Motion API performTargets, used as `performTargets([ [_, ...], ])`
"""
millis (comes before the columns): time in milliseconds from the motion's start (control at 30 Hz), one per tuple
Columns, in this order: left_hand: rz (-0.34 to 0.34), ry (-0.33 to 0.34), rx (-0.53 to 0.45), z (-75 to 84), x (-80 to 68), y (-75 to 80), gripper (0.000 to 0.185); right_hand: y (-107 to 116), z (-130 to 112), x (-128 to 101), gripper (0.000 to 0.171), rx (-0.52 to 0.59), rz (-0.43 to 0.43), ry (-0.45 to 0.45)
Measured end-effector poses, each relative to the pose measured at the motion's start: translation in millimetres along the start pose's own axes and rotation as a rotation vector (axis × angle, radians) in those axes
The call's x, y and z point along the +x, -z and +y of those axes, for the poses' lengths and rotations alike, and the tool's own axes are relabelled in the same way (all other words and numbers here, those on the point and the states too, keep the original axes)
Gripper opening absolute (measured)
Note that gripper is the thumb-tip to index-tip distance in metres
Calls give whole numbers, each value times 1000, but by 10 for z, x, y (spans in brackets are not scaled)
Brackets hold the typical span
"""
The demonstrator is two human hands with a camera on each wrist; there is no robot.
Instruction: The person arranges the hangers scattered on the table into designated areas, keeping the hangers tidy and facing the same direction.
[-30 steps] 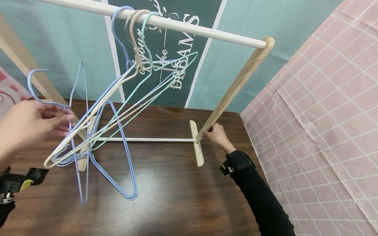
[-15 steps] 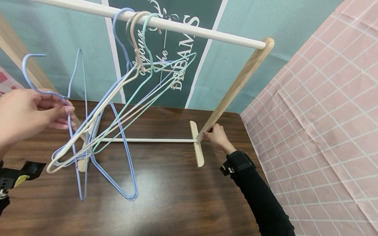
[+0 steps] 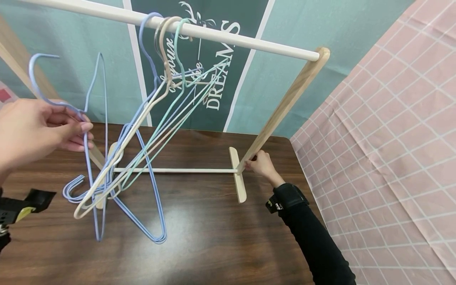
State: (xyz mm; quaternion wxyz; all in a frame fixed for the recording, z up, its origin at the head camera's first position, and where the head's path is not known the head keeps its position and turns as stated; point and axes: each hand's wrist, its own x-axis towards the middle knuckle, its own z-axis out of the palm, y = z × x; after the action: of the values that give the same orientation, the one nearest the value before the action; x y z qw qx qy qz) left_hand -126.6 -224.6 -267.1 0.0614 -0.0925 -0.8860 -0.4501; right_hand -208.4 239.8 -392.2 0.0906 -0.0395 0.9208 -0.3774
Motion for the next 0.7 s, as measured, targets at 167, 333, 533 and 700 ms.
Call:
performTargets([
  [167, 27, -63, 168, 25, 36, 61, 19, 4, -4, -7, 26, 0, 1, -9],
  [333, 48, -94, 315, 65, 101, 90, 20, 11, 2, -14, 25, 20, 0, -19],
  [533, 44, -101, 401, 231, 146, 49, 22, 15, 10, -25, 24, 5, -2, 7],
  [700, 0, -44, 325, 376, 170, 18, 25, 14, 2, -21, 24, -8, -2, 10],
])
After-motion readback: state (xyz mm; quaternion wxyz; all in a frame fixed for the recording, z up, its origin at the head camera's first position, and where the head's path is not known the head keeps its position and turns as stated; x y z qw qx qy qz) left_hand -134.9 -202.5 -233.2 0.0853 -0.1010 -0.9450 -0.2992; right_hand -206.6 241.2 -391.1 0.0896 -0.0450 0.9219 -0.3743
